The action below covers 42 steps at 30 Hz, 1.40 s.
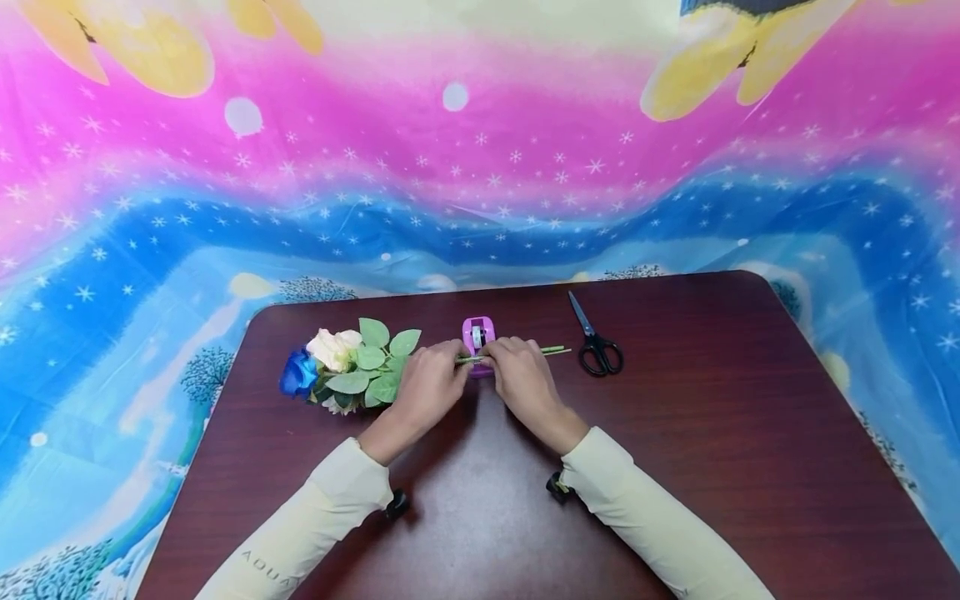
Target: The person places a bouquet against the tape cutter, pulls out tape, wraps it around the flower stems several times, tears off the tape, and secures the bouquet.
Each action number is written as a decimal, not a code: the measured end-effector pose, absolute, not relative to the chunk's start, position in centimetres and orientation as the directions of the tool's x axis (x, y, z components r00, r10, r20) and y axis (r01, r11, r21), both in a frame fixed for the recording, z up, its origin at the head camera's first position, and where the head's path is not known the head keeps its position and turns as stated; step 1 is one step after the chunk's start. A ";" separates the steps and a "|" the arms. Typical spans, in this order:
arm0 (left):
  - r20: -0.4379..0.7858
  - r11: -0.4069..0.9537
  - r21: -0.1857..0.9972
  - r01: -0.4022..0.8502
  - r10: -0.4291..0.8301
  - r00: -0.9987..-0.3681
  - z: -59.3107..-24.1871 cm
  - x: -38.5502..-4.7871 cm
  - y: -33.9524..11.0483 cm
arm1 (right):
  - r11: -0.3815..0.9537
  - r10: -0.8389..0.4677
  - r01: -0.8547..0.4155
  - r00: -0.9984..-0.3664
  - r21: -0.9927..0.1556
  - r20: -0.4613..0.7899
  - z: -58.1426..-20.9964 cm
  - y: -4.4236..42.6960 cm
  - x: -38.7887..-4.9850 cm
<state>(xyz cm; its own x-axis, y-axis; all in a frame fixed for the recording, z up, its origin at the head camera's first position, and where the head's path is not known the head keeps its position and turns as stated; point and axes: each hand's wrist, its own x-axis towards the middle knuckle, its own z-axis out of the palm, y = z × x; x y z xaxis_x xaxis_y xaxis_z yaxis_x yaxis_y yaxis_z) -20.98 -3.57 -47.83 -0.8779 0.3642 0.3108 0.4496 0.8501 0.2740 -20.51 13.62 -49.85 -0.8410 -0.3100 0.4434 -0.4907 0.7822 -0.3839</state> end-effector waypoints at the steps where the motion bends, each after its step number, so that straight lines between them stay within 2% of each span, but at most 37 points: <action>1: 0.295 0.843 0.290 0.452 0.371 -0.880 -47.8 -21.0 -3.6 | 0.780 -0.307 -0.489 -0.843 -0.391 0.441 -49.9 13.7 -20.5; 8: 0.218 0.826 0.317 0.466 0.415 -0.883 -47.6 -20.9 -3.6 | 0.770 -0.279 -0.472 -0.854 -0.428 0.440 -50.5 13.8 -20.2; 13: 0.267 0.826 0.288 0.484 0.416 -0.869 -48.2 -20.7 -3.7 | 0.784 -0.263 -0.436 -0.878 -0.443 0.400 -50.6 13.8 -20.0; 17: 0.320 0.822 0.277 0.497 0.409 -0.854 -48.9 -20.5 -3.6 | 0.808 -0.274 -0.399 -0.906 -0.434 0.323 -50.7 13.8 -19.9; 22: 0.317 0.809 0.304 0.503 0.411 -0.854 -49.4 -20.3 -3.5 | 0.830 -0.308 -0.384 -0.920 -0.405 0.241 -51.1 13.8 -19.8; 30: 0.303 0.796 0.317 0.515 0.430 -0.850 -49.4 -20.0 -3.5 | 0.804 -0.327 -0.410 -0.910 -0.430 0.256 -51.5 13.8 -19.6; 36: 0.197 0.821 0.256 0.510 0.473 -0.859 -49.2 -20.2 -3.8 | 0.788 -0.324 -0.420 -0.905 -0.450 0.276 -51.8 14.0 -19.5; 42: 0.132 0.825 0.293 0.483 0.466 -0.875 -49.2 -20.4 -4.0 | 0.791 -0.293 -0.403 -0.910 -0.459 0.295 -52.2 14.1 -19.6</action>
